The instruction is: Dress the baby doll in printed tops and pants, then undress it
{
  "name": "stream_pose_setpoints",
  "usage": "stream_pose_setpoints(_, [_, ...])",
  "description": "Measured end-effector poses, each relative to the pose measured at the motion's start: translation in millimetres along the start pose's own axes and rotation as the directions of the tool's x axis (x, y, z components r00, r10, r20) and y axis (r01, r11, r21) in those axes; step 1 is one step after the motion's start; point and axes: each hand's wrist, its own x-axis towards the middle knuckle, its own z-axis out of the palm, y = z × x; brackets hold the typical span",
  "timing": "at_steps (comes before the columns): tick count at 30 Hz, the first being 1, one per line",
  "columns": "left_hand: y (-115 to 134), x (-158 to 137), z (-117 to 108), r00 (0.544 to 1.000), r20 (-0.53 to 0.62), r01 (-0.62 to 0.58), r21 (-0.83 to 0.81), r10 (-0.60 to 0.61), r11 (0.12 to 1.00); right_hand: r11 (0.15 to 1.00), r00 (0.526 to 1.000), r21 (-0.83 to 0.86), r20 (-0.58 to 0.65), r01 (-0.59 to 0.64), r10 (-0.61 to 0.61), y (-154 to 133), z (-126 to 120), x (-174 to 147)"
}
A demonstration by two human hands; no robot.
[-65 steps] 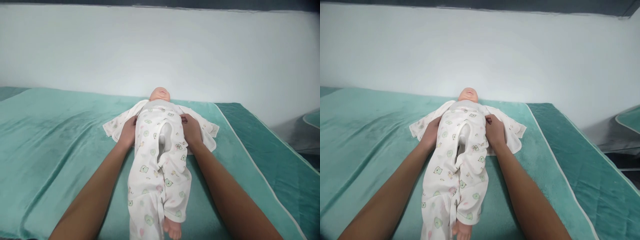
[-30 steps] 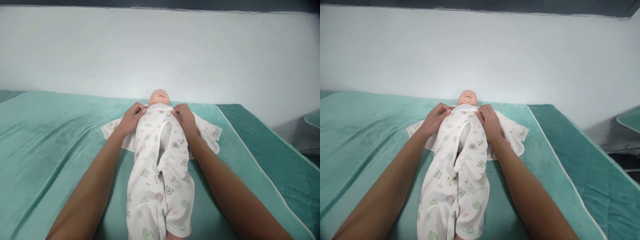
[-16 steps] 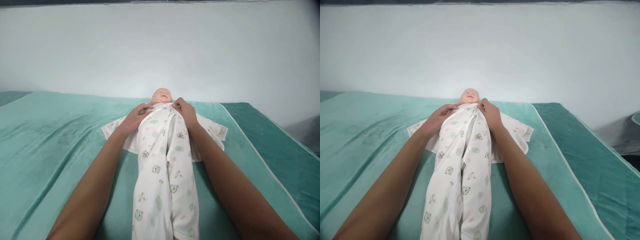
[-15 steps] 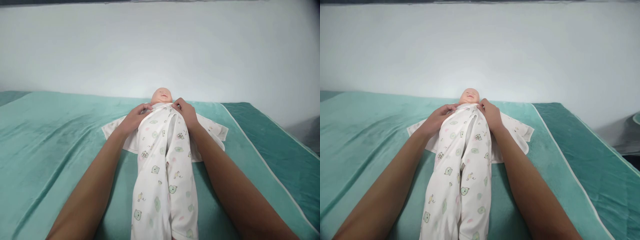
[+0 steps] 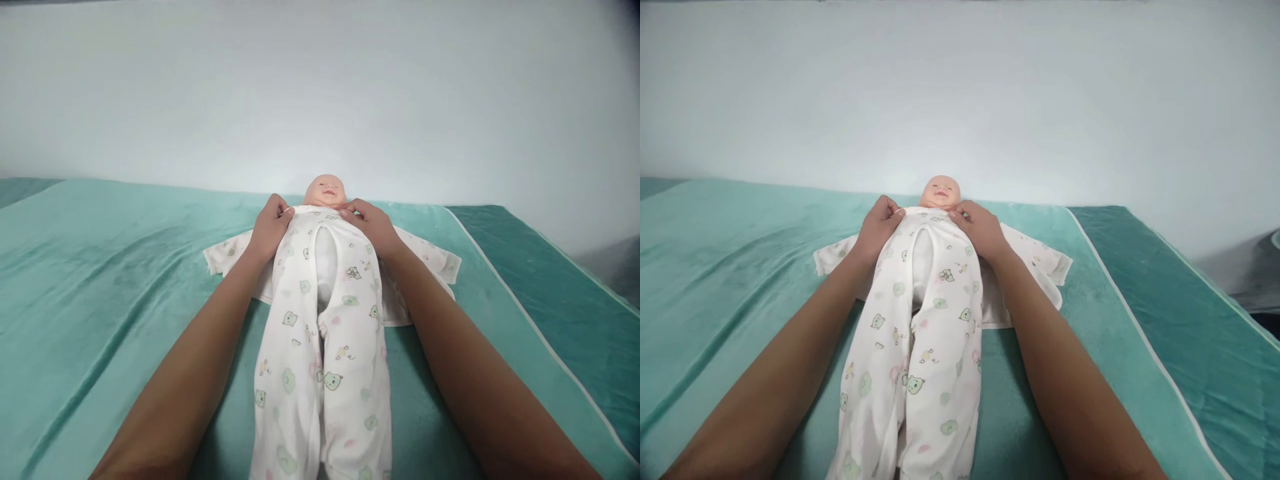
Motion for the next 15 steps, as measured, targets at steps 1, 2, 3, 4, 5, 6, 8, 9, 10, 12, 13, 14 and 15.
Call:
stream_pose_setpoints(1, [-0.1,0.8,0.8,1.0,-0.011,-0.002,0.016,0.003,1.0,0.999,0.999,-0.053,-0.033,-0.004,0.002,0.2,2.1,2.9])
stream_pose_setpoints(2, [-0.1,1.1,1.5,1.0,-0.007,-0.006,0.021,0.006,1.0,0.995,0.998,-0.102,-0.064,-0.012,0.005,0.2,4.0,6.0])
stream_pose_setpoints(3, [-0.2,1.2,2.0,1.0,0.009,-0.008,0.015,0.008,1.0,0.99,0.996,-0.143,-0.09,-0.021,0.008,0.1,5.6,8.9])
stream_pose_setpoints(4, [-0.4,1.1,2.4,0.999,0.032,-0.008,0.003,0.008,1.0,0.985,0.994,-0.17,-0.108,-0.03,0.011,0.0,6.6,11.4])
stream_pose_setpoints(5, [-0.7,1.1,2.9,0.998,0.055,-0.003,-0.011,0.004,1.0,0.982,0.993,-0.184,-0.12,-0.035,0.013,-0.1,7.2,13.3])
stream_pose_setpoints(6, [-1.2,1.2,3.3,0.997,0.074,0.005,-0.023,-0.004,1.0,0.982,0.992,-0.186,-0.121,-0.04,0.018,-0.2,7.4,14.5])
stream_pose_setpoints(8, [-2.1,1.3,3.8,0.995,0.096,0.017,-0.037,-0.014,0.999,0.986,0.994,-0.158,-0.104,-0.057,0.041,-0.1,7.4,14.7])
stream_pose_setpoints(9, [-2.4,1.2,3.8,0.994,0.108,0.006,-0.048,-0.001,0.999,0.989,0.994,-0.129,-0.09,-0.069,0.058,0.1,7.4,13.9])
stream_pose_setpoints(10, [-2.4,0.6,3.6,0.992,0.127,-0.019,-0.059,0.027,0.998,0.993,0.994,-0.091,-0.075,-0.081,0.074,0.5,7.5,12.5])
stream_pose_setpoints(12, [-1.6,-2.0,2.4,0.978,0.184,-0.091,-0.071,0.103,0.993,0.997,0.995,0.001,-0.059,-0.083,0.083,1.5,8.2,8.5])
stream_pose_setpoints(13, [-0.9,-4.2,1.4,0.968,0.213,-0.123,-0.069,0.135,0.99,0.997,0.996,0.044,-0.065,-0.066,0.069,2.1,8.6,6.0])
stream_pose_setpoints(14, [-0.3,-6.7,0.3,0.958,0.237,-0.149,-0.061,0.159,0.987,0.996,0.996,0.079,-0.073,-0.036,0.042,2.5,8.8,3.1])
stream_pose_setpoints(15, [0.0,-9.5,-0.9,0.951,0.254,-0.169,-0.049,0.176,0.984,0.995,0.997,0.102,-0.082,0.002,0.007,2.8,8.8,-0.2])
